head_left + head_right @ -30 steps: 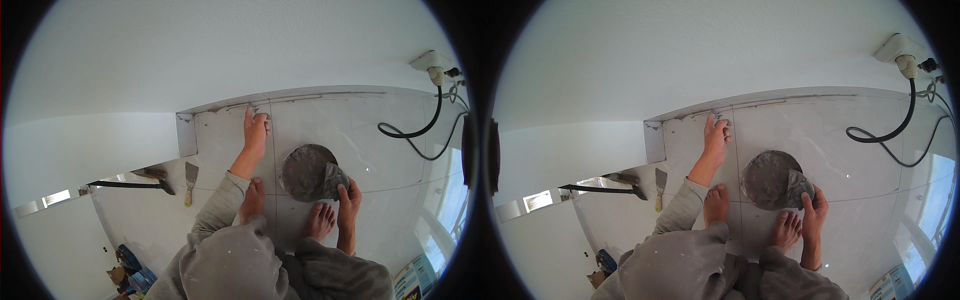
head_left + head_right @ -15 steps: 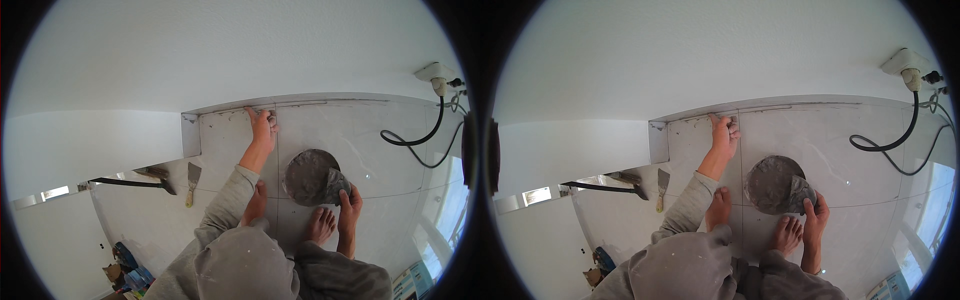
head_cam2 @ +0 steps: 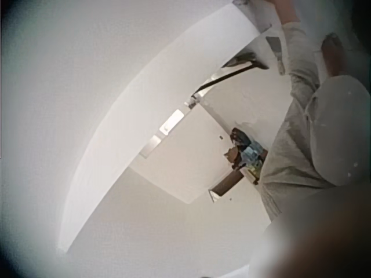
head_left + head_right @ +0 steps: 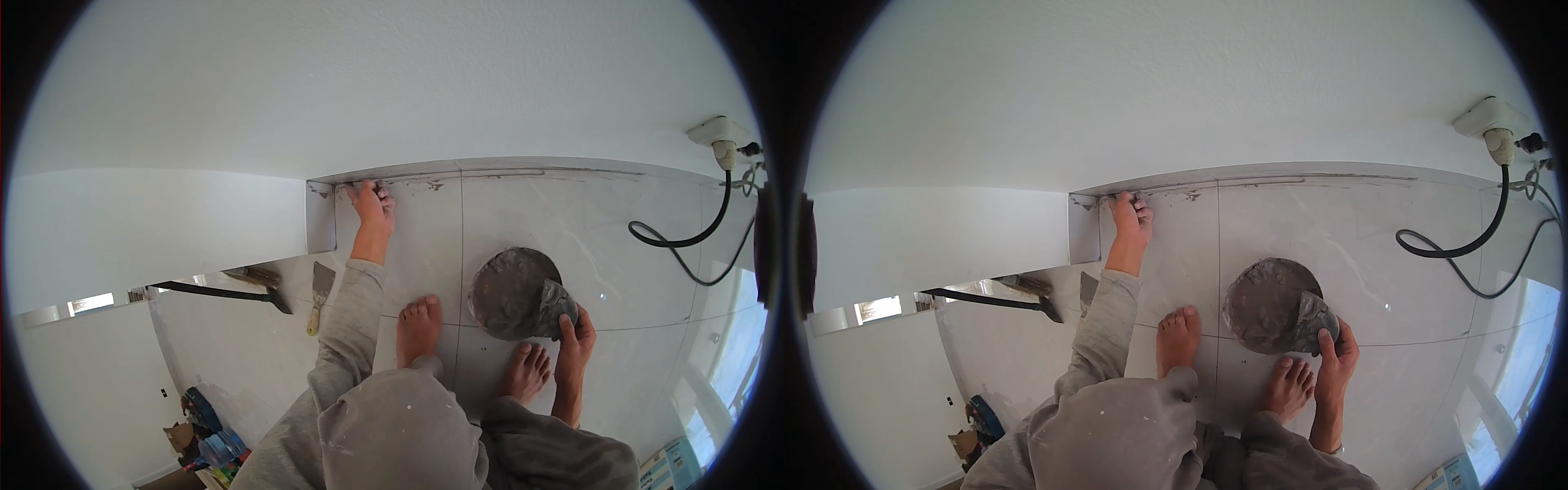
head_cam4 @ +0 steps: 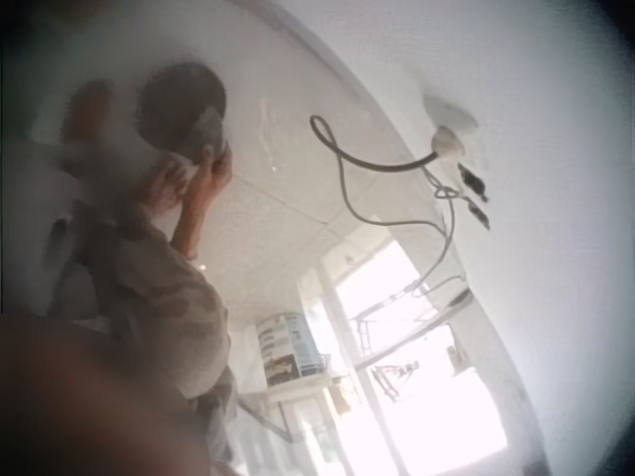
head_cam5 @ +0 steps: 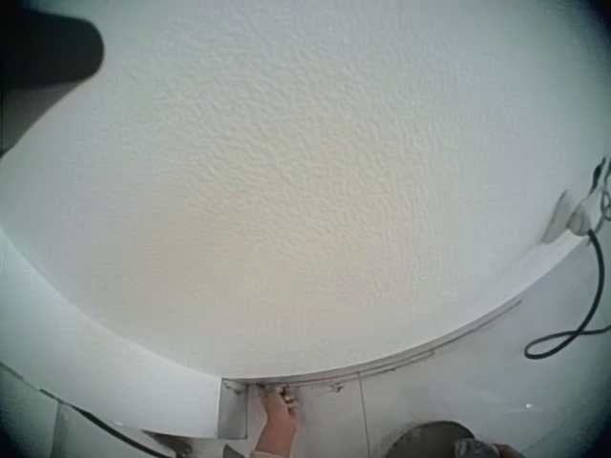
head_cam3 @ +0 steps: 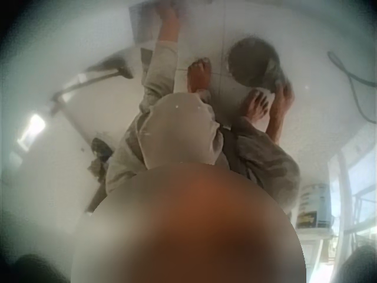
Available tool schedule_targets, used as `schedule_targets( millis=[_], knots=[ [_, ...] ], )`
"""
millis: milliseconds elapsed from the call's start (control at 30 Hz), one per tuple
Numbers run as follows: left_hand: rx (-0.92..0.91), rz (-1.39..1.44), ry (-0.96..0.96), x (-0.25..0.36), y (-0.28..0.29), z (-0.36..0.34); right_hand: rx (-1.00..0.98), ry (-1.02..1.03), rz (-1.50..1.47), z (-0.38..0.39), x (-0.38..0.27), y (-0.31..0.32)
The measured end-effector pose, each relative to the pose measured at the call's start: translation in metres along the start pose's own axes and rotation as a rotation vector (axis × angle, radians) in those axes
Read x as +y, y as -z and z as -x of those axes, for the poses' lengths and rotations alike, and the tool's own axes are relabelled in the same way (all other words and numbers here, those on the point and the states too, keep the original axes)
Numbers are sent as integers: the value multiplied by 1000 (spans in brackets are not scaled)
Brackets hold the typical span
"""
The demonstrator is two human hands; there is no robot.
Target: The person applies grout to tile joints using a rubber trowel and a putty knife, spreading material along floor seams and at the base of the wall.
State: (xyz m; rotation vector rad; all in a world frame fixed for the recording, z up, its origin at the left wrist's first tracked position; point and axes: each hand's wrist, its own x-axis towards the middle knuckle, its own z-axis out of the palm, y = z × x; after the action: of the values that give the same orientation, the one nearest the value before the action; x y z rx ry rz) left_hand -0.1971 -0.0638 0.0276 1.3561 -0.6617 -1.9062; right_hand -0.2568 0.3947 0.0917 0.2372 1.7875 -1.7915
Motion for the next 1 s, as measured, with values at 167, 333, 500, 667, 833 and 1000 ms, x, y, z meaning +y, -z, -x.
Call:
schedule_targets(
  millis=[167,333,500,667,833,1000],
  knots=[
    [-69,53,119,-32,-48,58,-4,-7,-35,0,0,3],
    [-208,22,227,-49,-66,93,-20,-2,-65,-1,5,-1],
    [-330,58,437,-60,-65,109,-9,-2,-75,-1,1,1],
    [-160,-6,95,-44,-56,71,-14,4,-6,2,-2,0],
    [-145,112,97,-83,-117,101,-7,20,28,4,8,9],
    [-559,95,456,-86,-101,115,10,-2,-17,7,2,1]
  ],
)
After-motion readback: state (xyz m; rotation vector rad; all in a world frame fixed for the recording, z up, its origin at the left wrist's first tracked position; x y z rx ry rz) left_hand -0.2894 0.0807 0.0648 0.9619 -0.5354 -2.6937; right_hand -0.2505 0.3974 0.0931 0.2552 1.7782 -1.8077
